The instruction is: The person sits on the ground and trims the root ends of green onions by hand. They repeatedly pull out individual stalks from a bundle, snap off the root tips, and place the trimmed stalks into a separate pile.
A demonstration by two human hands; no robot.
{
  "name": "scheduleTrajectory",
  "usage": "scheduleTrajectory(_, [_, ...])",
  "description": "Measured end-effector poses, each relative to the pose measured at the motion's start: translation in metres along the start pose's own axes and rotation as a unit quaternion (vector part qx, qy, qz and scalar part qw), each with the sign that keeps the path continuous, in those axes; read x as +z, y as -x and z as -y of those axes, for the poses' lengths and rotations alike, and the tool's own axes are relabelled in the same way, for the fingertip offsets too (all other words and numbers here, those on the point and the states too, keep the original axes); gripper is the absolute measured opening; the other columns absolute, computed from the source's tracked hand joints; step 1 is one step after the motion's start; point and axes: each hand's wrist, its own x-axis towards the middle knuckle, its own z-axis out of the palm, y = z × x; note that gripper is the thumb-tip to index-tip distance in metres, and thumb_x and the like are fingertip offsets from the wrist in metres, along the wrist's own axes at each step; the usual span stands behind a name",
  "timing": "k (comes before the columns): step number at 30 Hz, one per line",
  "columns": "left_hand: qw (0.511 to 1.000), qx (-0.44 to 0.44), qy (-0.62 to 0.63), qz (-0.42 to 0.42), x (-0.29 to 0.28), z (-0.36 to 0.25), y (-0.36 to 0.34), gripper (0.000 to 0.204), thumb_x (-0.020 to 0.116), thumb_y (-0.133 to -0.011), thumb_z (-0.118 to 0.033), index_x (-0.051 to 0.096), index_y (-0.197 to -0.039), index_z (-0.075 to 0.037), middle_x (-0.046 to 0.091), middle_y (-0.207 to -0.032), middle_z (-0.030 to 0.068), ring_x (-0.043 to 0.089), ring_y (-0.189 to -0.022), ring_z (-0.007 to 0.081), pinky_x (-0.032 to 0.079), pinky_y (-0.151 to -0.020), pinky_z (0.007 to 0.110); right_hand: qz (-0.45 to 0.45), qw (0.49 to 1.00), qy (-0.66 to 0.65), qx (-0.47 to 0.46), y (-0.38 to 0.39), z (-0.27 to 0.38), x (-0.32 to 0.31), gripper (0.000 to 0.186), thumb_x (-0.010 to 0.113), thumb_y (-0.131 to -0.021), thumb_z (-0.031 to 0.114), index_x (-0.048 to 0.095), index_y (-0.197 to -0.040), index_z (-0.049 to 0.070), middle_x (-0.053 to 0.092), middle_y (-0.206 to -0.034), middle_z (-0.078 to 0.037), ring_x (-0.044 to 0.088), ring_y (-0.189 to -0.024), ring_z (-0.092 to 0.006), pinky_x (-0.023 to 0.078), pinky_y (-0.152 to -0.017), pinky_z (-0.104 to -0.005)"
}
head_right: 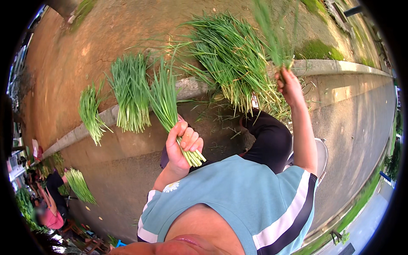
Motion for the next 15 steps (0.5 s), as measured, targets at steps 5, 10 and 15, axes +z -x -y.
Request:
scheduleTrajectory(5, [1.0, -0.019, 0.005, 0.003, 0.001, 0.002, -0.007, 0.026, 0.038, -0.085, -0.02, 0.034, -0.061, -0.012, 0.037, -0.044, -0.0004, 0.035, -0.041, 0.0096, 0.034, -0.044, 0.023, -0.007, 0.828, 0.559, -0.043, -0.063, -0.101, -0.059, 0.037, 0.039, -0.084, 0.032, 0.049, -0.106, 0.005, 0.057, -0.093, -0.017, 0.056, -0.082, -0.0217, 0.044, -0.065, -0.031])
scheduleTrajectory(10, [1.0, 0.002, -0.008, -0.005, -0.003, 0.001, -0.004, 0.025, 0.038, -0.085, -0.02, 0.035, -0.062, -0.012, 0.037, -0.044, -0.0004, 0.035, -0.04, 0.0096, 0.034, -0.043, 0.024, -0.099, 0.819, 0.55, -0.129, -0.039, -0.057, -0.04, 0.033, 0.04, -0.084, 0.031, 0.052, -0.1, 0.005, 0.057, -0.083, -0.012, 0.053, -0.077, -0.0144, 0.04, -0.065, -0.0268])
scheduleTrajectory(15, [1.0, 0.009, -0.026, -0.011, -0.001, 0.006, -0.005, 0.025, 0.039, -0.085, -0.02, 0.036, -0.062, -0.012, 0.034, -0.044, -0.0001, 0.032, -0.04, 0.0093, 0.032, -0.042, 0.024, -0.071, 0.993, 0.095, 0.0, 0.023, 0.021, -0.01, 0.033, 0.04, -0.085, 0.033, 0.054, -0.102, 0.008, 0.057, -0.096, -0.002, 0.055, -0.08, -0.0106, 0.043, -0.057, -0.0204])
